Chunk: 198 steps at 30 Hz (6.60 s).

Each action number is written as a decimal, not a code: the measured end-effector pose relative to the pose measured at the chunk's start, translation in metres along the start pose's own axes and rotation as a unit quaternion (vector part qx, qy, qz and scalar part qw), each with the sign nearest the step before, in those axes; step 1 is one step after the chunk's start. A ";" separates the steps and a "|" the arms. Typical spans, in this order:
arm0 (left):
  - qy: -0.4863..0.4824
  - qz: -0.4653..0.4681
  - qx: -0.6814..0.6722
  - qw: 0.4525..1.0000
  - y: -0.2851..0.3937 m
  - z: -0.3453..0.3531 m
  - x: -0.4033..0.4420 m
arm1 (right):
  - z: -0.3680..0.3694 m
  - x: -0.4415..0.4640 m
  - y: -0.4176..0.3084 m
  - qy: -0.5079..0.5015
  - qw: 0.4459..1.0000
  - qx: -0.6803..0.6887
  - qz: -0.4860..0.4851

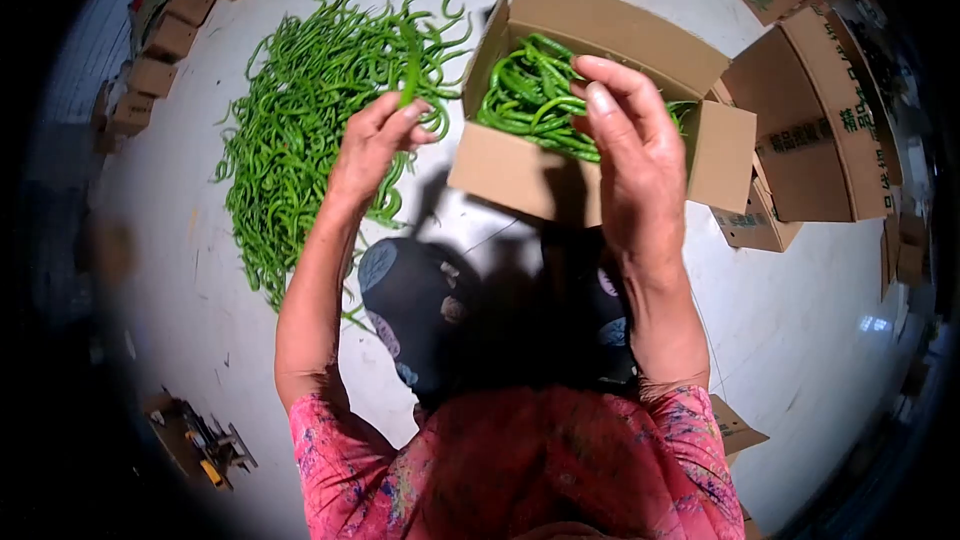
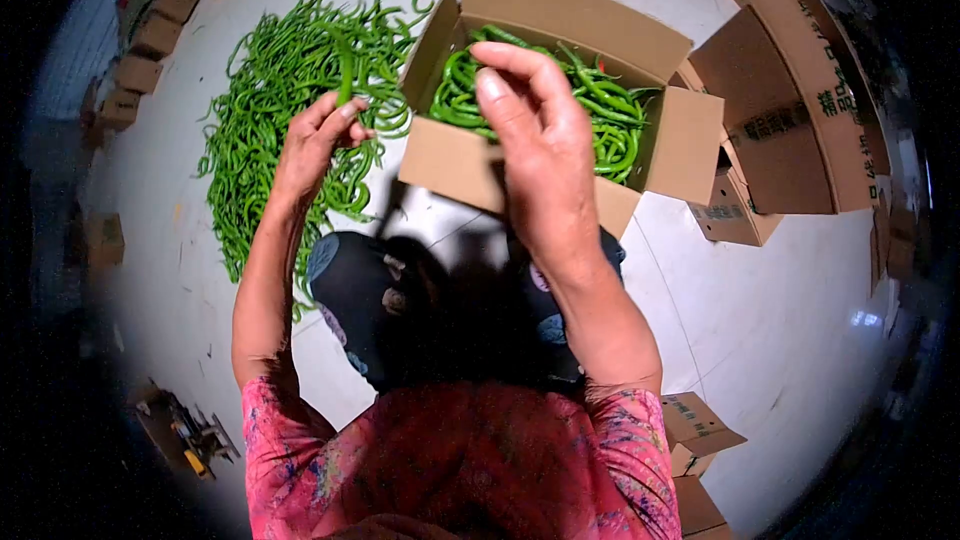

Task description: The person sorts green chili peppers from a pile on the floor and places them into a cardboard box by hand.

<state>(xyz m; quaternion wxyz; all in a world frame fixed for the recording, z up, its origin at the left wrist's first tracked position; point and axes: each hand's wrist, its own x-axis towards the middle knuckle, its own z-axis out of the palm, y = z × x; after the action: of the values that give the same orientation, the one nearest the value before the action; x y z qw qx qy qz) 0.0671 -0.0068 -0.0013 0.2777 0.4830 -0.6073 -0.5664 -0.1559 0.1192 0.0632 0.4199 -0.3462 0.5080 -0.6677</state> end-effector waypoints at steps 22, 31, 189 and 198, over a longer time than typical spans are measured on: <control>0.026 0.042 0.035 0.998 -0.033 -0.027 -0.071 | -0.027 0.006 0.012 -0.062 0.996 -0.044 0.041; -0.227 0.182 0.163 0.943 0.006 0.066 -0.082 | -0.090 0.006 0.022 -0.011 0.990 -0.133 0.054; 0.044 -0.009 0.075 0.996 -0.057 0.047 0.006 | -0.175 0.027 0.062 -0.052 0.849 -0.477 0.222; 0.182 0.219 0.346 0.894 -0.058 0.049 -0.001 | -0.162 0.009 0.056 -0.009 0.773 -0.628 -0.091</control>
<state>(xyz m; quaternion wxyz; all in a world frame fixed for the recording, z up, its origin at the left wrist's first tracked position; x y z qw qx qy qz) 0.0404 0.0210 -0.0663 0.3153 0.4980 -0.7942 -0.1479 -0.2915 0.1666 -0.0303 0.0512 -0.5835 0.7765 -0.2323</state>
